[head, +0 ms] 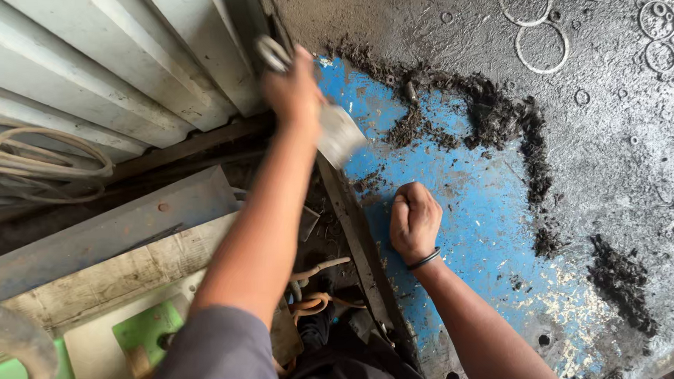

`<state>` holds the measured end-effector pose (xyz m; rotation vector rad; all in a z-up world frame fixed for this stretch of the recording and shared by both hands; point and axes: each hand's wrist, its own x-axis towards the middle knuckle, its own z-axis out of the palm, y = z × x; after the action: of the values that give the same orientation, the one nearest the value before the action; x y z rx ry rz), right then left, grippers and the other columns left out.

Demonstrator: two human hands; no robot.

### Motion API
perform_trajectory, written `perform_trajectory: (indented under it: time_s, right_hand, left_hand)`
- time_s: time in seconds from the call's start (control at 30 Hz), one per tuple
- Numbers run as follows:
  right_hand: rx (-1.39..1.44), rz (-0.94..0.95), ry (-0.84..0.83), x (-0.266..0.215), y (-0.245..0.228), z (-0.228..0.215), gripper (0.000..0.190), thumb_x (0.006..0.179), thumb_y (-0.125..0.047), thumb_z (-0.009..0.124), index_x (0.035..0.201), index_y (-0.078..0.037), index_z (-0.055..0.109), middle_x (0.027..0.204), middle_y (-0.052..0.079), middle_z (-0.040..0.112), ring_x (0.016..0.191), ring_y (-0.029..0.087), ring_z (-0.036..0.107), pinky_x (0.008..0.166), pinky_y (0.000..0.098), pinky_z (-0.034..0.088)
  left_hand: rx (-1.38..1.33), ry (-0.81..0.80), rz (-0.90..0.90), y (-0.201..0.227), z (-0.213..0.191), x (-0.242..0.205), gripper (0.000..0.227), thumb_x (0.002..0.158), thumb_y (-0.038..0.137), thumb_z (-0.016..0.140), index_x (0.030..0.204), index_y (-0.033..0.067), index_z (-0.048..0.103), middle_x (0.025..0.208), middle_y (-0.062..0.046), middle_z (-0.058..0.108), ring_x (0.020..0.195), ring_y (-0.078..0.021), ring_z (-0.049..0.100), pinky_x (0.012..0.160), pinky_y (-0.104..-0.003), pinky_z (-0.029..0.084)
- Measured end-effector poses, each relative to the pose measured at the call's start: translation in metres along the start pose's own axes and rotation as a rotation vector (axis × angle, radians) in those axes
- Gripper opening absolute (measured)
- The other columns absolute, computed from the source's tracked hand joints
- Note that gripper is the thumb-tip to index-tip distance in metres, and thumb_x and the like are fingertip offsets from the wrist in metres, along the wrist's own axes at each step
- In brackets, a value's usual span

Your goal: The person uses a metal scraper to remove a thick, dark, tar-like substance from a blue painted metal surface. The person systematically scrapes the material off the surface, revealing the blue paint underneath. A second person is visible in the background working on a different section of the same surface.

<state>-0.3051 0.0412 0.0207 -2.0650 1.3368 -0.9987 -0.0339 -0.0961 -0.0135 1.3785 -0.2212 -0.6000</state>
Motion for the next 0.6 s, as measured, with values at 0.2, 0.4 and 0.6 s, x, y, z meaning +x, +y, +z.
perform_trajectory:
  time_s: [0.2, 0.4, 0.6]
  right_hand:
    - [0.064, 0.039, 0.132, 0.001, 0.003, 0.005, 0.018, 0.092, -0.013, 0.052, 0.102, 0.001, 0.057, 0.094, 0.02, 0.057, 0.087, 0.036, 0.058, 0.081, 0.0441, 0.049]
    - [0.187, 0.008, 0.235, -0.004, 0.01, 0.004, 0.042, 0.092, -0.015, 0.05, 0.129, 0.004, 0.052, 0.121, 0.019, 0.056, 0.115, 0.034, 0.056, 0.106, 0.0419, 0.044]
    - [0.65, 0.137, 0.441, -0.006, 0.026, -0.007, 0.041, 0.091, -0.013, 0.05, 0.129, 0.002, 0.052, 0.122, 0.013, 0.058, 0.114, 0.025, 0.058, 0.105, 0.0385, 0.044]
  left_hand:
    - [-0.062, -0.028, 0.07, -0.002, -0.009, -0.042, 0.032, 0.093, 0.025, 0.074, 0.077, 0.0009, 0.058, 0.051, -0.005, 0.057, 0.036, -0.0156, 0.055, 0.035, -0.034, 0.043]
    - [-0.212, 0.017, -0.068, 0.02, -0.02, -0.1, 0.025, 0.091, 0.021, 0.072, 0.082, 0.0052, 0.055, 0.054, -0.001, 0.052, 0.039, -0.0127, 0.049, 0.035, -0.033, 0.041]
    - [-0.156, 0.029, 0.056, 0.013, -0.015, -0.135, 0.04, 0.096, 0.03, 0.072, 0.072, 0.0081, 0.049, 0.053, -0.002, 0.051, 0.043, -0.0134, 0.05, 0.042, -0.033, 0.04]
